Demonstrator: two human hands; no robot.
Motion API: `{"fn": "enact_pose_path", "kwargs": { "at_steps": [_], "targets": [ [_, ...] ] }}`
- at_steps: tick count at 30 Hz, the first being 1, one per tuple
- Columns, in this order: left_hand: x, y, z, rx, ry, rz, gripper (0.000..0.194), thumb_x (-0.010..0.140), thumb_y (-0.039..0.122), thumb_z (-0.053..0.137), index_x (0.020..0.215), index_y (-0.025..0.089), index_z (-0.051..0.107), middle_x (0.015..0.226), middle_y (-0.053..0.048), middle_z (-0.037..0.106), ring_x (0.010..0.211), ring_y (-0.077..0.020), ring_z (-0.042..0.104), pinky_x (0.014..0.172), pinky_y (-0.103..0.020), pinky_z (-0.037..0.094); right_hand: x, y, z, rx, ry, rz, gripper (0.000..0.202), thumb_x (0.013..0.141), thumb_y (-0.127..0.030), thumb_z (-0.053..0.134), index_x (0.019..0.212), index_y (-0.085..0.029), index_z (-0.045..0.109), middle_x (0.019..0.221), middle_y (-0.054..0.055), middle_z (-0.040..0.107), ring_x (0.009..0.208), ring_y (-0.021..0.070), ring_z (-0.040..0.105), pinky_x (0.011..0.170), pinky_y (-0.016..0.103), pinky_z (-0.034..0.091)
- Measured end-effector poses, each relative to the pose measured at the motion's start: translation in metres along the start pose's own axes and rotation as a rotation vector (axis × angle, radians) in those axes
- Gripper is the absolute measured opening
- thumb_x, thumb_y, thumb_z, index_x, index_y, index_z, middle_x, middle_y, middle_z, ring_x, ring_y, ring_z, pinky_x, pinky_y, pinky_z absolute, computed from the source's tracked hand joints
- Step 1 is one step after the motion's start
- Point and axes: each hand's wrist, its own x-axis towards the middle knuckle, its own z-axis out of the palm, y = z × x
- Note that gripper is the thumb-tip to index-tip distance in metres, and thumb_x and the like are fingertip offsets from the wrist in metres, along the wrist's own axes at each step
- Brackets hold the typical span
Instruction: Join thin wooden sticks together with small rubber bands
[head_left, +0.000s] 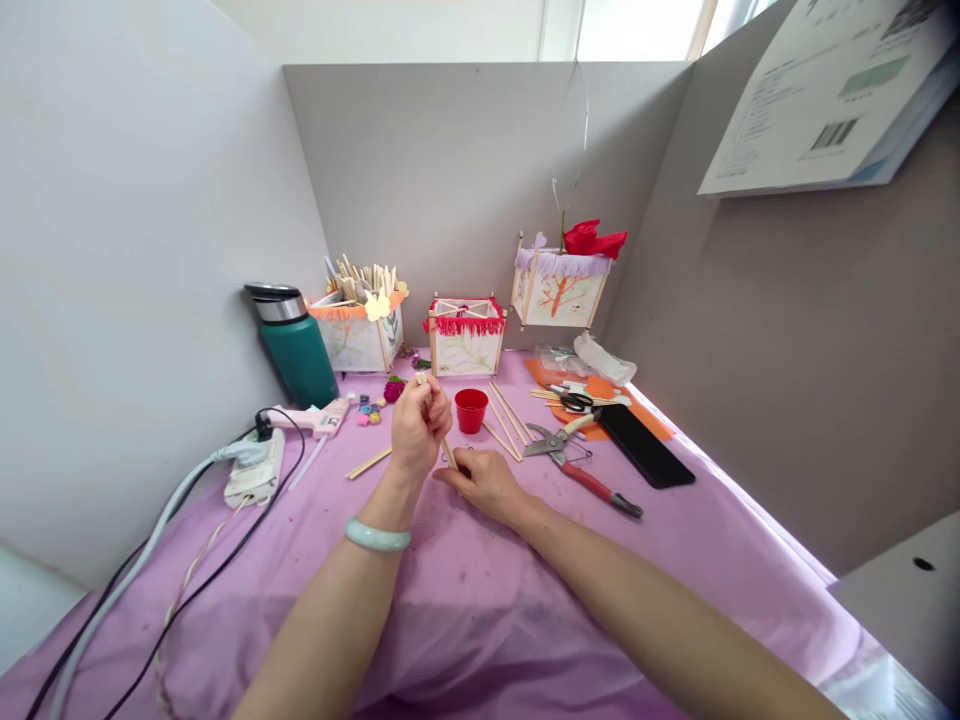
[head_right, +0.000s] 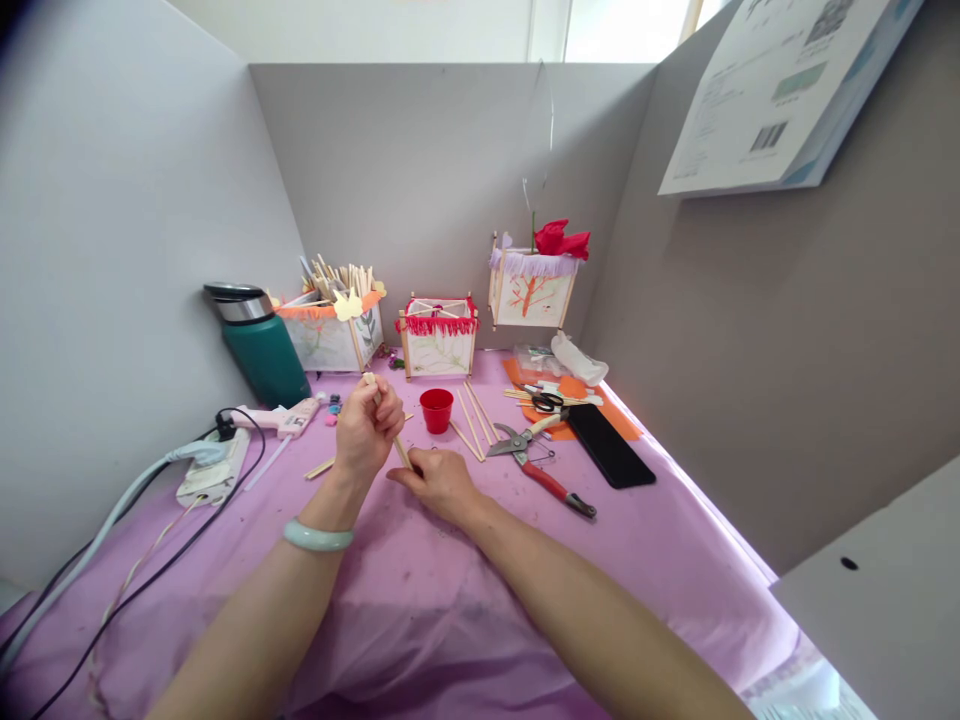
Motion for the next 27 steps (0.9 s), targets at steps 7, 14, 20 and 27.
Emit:
{"fn": "enact_pose_path", "kwargs": {
  "at_steps": [7, 14, 20, 27],
  "targets": [
    [-0.0011, -0.0049, -0.0014, 0.032, -0.054, 0.064, 0.010, 0.077, 0.021, 0.050, 0.086, 0.018, 0.054, 0.050, 0.008, 0.036, 0.037, -0.0042, 0.025, 0.036, -0.016, 0.018, 0.0003, 0.0013, 0.0006, 0.019, -0.007, 0.015, 0.043, 0.085, -0.052, 0.052, 0.060, -0.017, 0.050, 0.053, -0.003, 0.046, 0.050, 0.0087, 0.035, 0.052, 0.024, 0.021],
    [-0.0007, -0.0047, -0.0001, 0.034, -0.041, 0.047, 0.011, 0.082, 0.029, 0.053, 0.082, 0.018, 0.052, 0.048, 0.008, 0.033, 0.036, -0.0037, 0.023, 0.035, -0.016, 0.016, 0.0002, 0.0030, 0.0010, 0.012, -0.011, 0.010, 0.043, 0.084, -0.053, 0.052, 0.060, -0.017, 0.051, 0.054, -0.003, 0.047, 0.050, 0.0087, 0.035, 0.053, 0.024, 0.021],
    [0.0017, 0.0003, -0.0045, -0.038, -0.055, -0.015, 0.010, 0.077, 0.024, 0.050, 0.070, 0.018, 0.046, 0.045, 0.009, 0.031, 0.034, -0.0044, 0.021, 0.034, -0.016, 0.016, 0.0003, 0.0005, 0.0001, 0.011, -0.026, 0.007, 0.042, 0.084, -0.052, 0.053, 0.062, -0.017, 0.053, 0.054, -0.003, 0.047, 0.051, 0.0087, 0.036, 0.052, 0.024, 0.021],
    [0.0006, -0.0059, -0.0013, 0.053, -0.022, 0.069, 0.008, 0.078, 0.022, 0.051, 0.085, 0.019, 0.052, 0.051, 0.008, 0.041, 0.036, -0.0039, 0.025, 0.035, -0.016, 0.019, 0.0000, 0.0012, 0.0004, 0.013, -0.002, 0.016, 0.043, 0.084, -0.052, 0.053, 0.059, -0.017, 0.050, 0.053, -0.003, 0.047, 0.050, 0.0088, 0.036, 0.052, 0.024, 0.021]
  ]
}}
